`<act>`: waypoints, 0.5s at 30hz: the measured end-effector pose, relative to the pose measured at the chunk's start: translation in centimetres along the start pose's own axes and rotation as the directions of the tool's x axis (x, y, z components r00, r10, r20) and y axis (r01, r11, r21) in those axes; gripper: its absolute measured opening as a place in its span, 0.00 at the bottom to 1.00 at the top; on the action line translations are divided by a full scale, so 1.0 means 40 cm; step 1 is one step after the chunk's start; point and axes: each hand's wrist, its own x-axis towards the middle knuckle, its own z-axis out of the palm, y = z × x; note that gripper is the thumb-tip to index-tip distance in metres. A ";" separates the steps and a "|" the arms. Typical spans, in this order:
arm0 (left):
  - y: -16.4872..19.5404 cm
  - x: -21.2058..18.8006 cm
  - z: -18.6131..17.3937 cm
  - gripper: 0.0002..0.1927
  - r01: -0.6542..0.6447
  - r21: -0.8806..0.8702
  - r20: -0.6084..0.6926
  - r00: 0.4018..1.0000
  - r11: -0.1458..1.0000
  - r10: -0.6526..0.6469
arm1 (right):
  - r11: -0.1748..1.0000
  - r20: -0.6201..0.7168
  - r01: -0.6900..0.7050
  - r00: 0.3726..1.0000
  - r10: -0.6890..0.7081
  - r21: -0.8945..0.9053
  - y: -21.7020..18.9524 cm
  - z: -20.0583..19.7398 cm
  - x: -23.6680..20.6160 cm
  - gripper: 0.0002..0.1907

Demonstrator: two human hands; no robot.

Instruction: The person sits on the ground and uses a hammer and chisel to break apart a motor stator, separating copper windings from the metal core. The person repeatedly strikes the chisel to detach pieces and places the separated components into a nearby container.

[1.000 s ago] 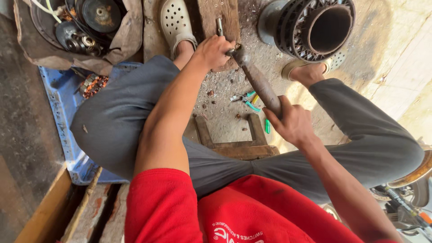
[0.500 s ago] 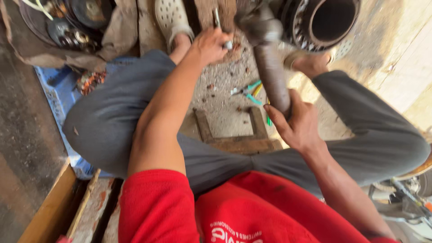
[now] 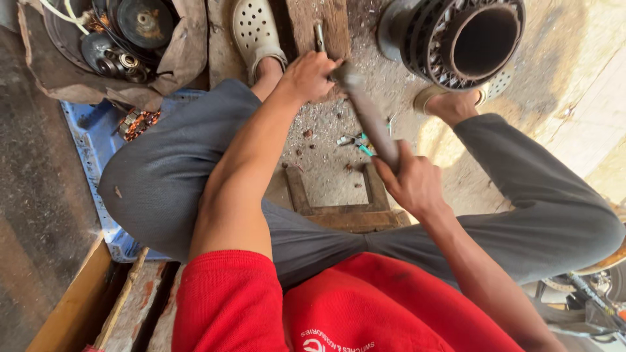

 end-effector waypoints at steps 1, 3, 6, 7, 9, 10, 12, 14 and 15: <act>0.000 0.003 -0.003 0.19 -0.014 -0.054 -0.036 0.999 0.998 0.012 | 0.993 0.063 0.013 0.998 -0.006 -0.114 -0.005 -0.002 0.001 0.20; 0.000 0.002 -0.003 0.19 0.047 -0.087 -0.042 0.998 0.995 -0.051 | 0.986 0.076 -0.014 0.997 0.027 -0.163 -0.010 -0.019 0.001 0.20; 0.007 -0.016 0.016 0.18 0.260 -0.066 0.080 0.964 0.963 -0.255 | 0.992 0.108 -0.116 0.988 0.110 0.051 -0.011 -0.066 -0.012 0.20; 0.005 -0.016 0.020 0.20 0.210 -0.053 0.087 0.975 0.976 -0.205 | 0.983 0.102 -0.132 0.988 0.120 0.124 -0.010 -0.080 -0.020 0.19; -0.001 -0.010 0.021 0.24 0.079 -0.004 -0.003 0.997 0.997 -0.079 | 0.946 0.091 -0.201 0.979 0.183 0.254 -0.007 -0.099 -0.040 0.18; -0.006 -0.006 0.019 0.25 0.019 0.023 -0.068 0.998 1.000 -0.017 | 0.908 0.124 -0.277 0.960 0.250 0.314 -0.004 -0.103 -0.051 0.17; -0.015 0.001 0.011 0.24 -0.011 -0.006 -0.075 0.997 1.000 0.011 | 0.856 0.169 -0.377 0.926 0.339 0.353 0.007 -0.099 -0.071 0.16; -0.024 0.006 0.002 0.21 0.030 -0.105 0.042 0.999 0.994 -0.026 | 0.845 0.157 -0.420 0.908 0.389 0.332 0.023 -0.082 -0.091 0.16; -0.029 0.006 0.001 0.21 0.106 -0.138 0.060 0.993 0.985 -0.098 | 0.800 0.190 -0.492 0.871 0.454 0.344 0.032 -0.070 -0.102 0.16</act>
